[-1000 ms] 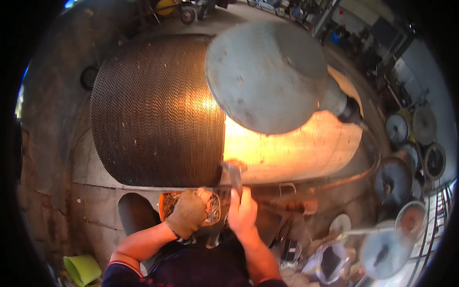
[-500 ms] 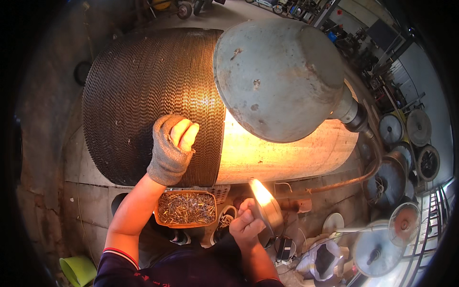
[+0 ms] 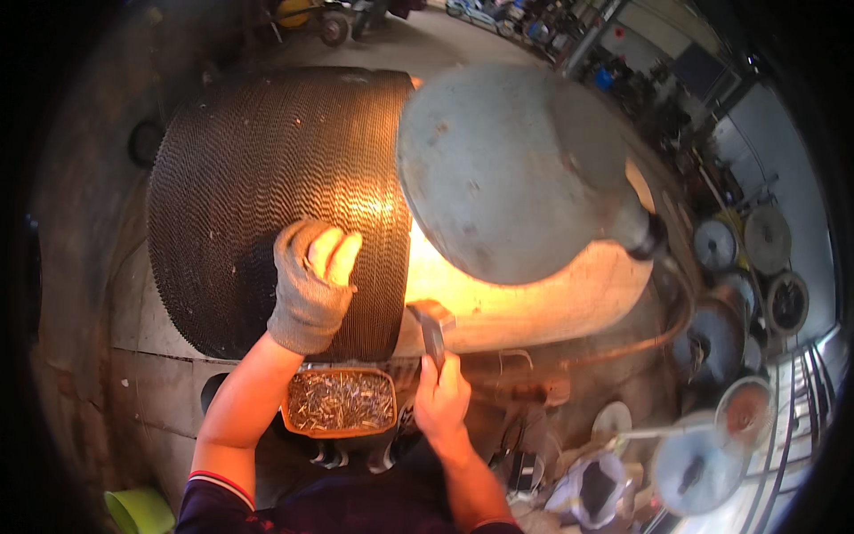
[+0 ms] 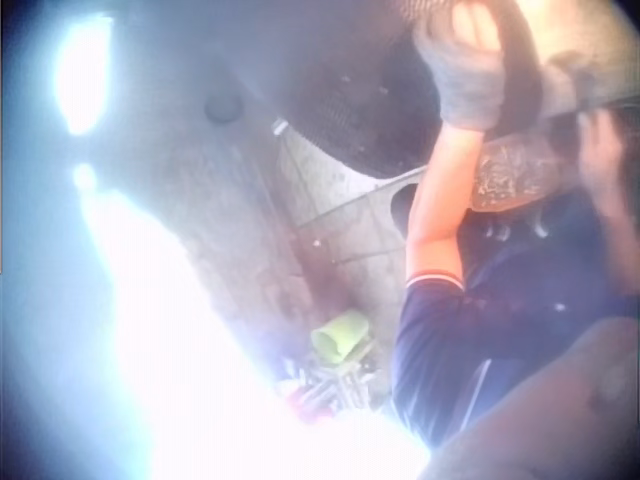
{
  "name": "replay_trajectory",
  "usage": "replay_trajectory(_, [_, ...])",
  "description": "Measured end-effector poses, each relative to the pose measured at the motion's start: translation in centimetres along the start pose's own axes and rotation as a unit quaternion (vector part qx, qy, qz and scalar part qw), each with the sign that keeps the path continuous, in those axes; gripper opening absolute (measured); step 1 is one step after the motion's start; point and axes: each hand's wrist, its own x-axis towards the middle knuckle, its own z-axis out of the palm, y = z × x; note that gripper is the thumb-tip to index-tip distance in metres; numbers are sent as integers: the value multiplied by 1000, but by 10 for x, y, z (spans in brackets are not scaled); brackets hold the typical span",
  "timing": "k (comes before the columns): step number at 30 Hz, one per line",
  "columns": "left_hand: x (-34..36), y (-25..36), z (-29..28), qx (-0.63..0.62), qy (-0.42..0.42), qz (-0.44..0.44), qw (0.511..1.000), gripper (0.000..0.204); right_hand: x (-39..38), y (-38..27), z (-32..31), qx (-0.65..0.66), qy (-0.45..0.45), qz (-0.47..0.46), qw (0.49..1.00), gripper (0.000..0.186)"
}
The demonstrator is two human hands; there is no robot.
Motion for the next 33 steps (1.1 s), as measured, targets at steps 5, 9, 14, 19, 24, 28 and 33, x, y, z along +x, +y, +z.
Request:
replay_trajectory(5, [2,4,-2,24,-19,-16,999,44,-3,-2,2,-9,99,-135,986,30])
replay_trajectory(9, [-3,5,-2,34,-27,-25,999,43,-12,-6,1,44,6,-15,999,20])
replay_trajectory(14, [7,11,-2,92,-48,-35,994,37,10,-18,-23,16,64,-291,955,28])
replay_trajectory(19, [6,0,3,125,-69,-37,989,40,-23,37,12,-48,-9,-8,999,21])
replay_trajectory(24, [-16,48,-10,-138,-23,-58,988,54,-51,45,0,-11,-7,17,1000,24])
replay_trajectory(28, [-60,90,11,-205,-42,-111,972,63,-48,47,-7,41,-20,30,999,24])
replay_trajectory(33, [-62,96,7,-190,-92,-162,964,59,-45,51,-6,37,-1,-4,999,25])
